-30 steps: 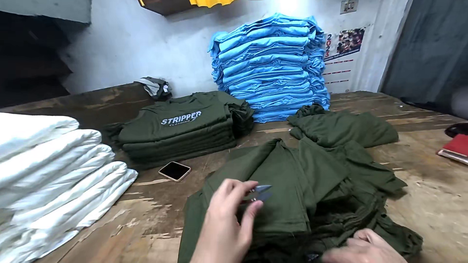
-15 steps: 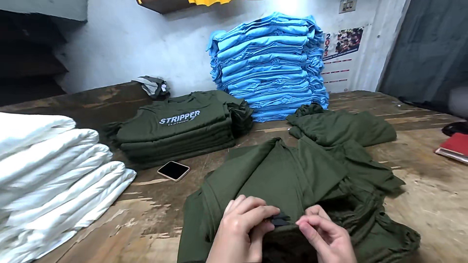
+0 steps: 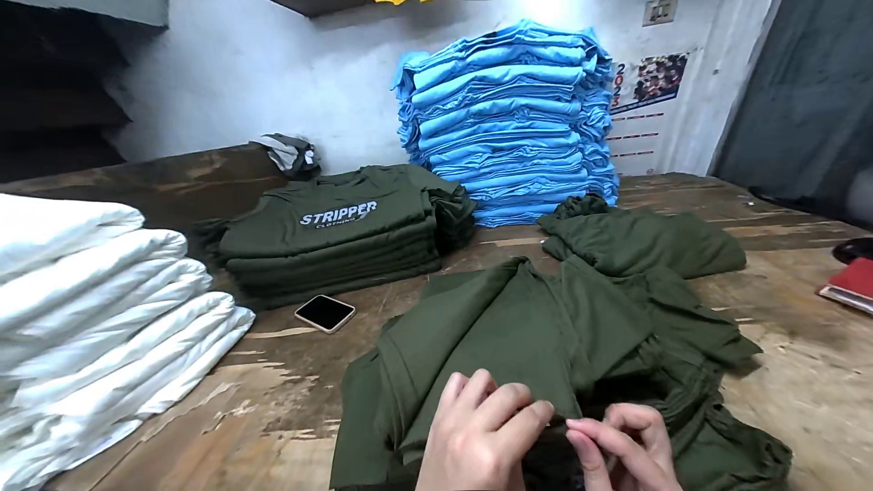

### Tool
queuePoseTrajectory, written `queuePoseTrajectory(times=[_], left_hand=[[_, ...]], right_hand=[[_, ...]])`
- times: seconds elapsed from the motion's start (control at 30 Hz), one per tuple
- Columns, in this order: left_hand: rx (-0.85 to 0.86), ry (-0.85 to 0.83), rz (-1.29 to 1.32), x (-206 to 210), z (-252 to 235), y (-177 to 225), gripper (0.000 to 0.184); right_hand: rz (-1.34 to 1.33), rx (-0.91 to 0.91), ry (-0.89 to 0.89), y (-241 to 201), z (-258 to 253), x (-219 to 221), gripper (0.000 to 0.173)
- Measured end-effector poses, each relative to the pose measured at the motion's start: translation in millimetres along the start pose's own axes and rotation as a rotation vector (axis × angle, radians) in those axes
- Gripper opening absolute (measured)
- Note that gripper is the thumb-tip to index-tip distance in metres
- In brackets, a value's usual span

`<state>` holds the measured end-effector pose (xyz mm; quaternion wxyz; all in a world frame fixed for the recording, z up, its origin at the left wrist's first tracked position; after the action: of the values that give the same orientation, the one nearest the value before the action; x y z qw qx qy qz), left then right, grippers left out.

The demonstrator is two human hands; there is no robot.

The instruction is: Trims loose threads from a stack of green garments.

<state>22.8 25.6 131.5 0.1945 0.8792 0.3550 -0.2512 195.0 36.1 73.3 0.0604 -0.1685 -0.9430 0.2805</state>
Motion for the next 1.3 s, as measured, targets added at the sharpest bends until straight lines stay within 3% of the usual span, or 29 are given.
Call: queuePoseTrajectory(times=[0.23,0.4,0.57,0.67,0.73,0.77,0.83,0.87,0.9,0.93,0.97,1.13,1.3], left_hand=[[0.020,-0.023,0.044,12,-5,2,0.020],[-0.086,-0.150,0.109,11,-2,-10,0.023],[-0.162,-0.108,0.294,7,-2,-24,0.020],[-0.207,-0.066,0.379,6,-12,-32,0.017],[-0.345,-0.087,0.456,11,-18,-44,0.012],[-0.424,-0.119,0.517,15,-20,-50,0.012],[-0.519,-0.170,0.601,21,-22,-56,0.013],[-0.535,-0.183,0.620,23,-22,-57,0.014],[-0.543,-0.192,0.631,23,-21,-57,0.016],[-0.540,-0.191,0.638,23,-19,-57,0.020],[-0.523,-0.180,0.646,22,-16,-55,0.024],[-0.338,-0.062,0.538,0,-1,-46,0.044],[0.042,0.190,0.066,-26,13,-24,0.016]], right_hand=[[-0.123,0.073,-0.031,4,-3,4,0.004],[0.084,-0.189,-0.206,-3,1,-8,0.021],[0.315,-0.176,-0.077,-16,-5,7,0.031],[-0.109,0.067,-0.036,-11,-21,23,0.027],[-0.408,0.246,-0.035,7,-34,32,0.026],[-0.457,0.248,-0.080,12,-37,35,0.028],[-0.254,0.108,-0.201,4,-38,37,0.051],[-0.073,0.007,-0.215,-4,-34,35,0.051],[0.119,-0.114,-0.182,-14,-28,30,0.034],[0.268,-0.228,-0.117,-22,-19,21,0.015],[0.350,-0.311,-0.064,-28,-13,11,0.006],[0.243,-0.334,-0.063,-33,-4,-18,0.008],[0.177,-0.363,-0.107,-33,2,-17,0.009]])
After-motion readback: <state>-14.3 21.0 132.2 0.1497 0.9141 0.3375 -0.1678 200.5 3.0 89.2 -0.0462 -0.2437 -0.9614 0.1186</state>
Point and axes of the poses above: each hand's wrist, its own z-axis away from the middle knuckle, its own x-axis out of the palm, y = z × x, the point moved 7 cm from there along -z, towards the middle knuckle, and after that the axes turned 1 degree about -z, right-handed, at the moved point
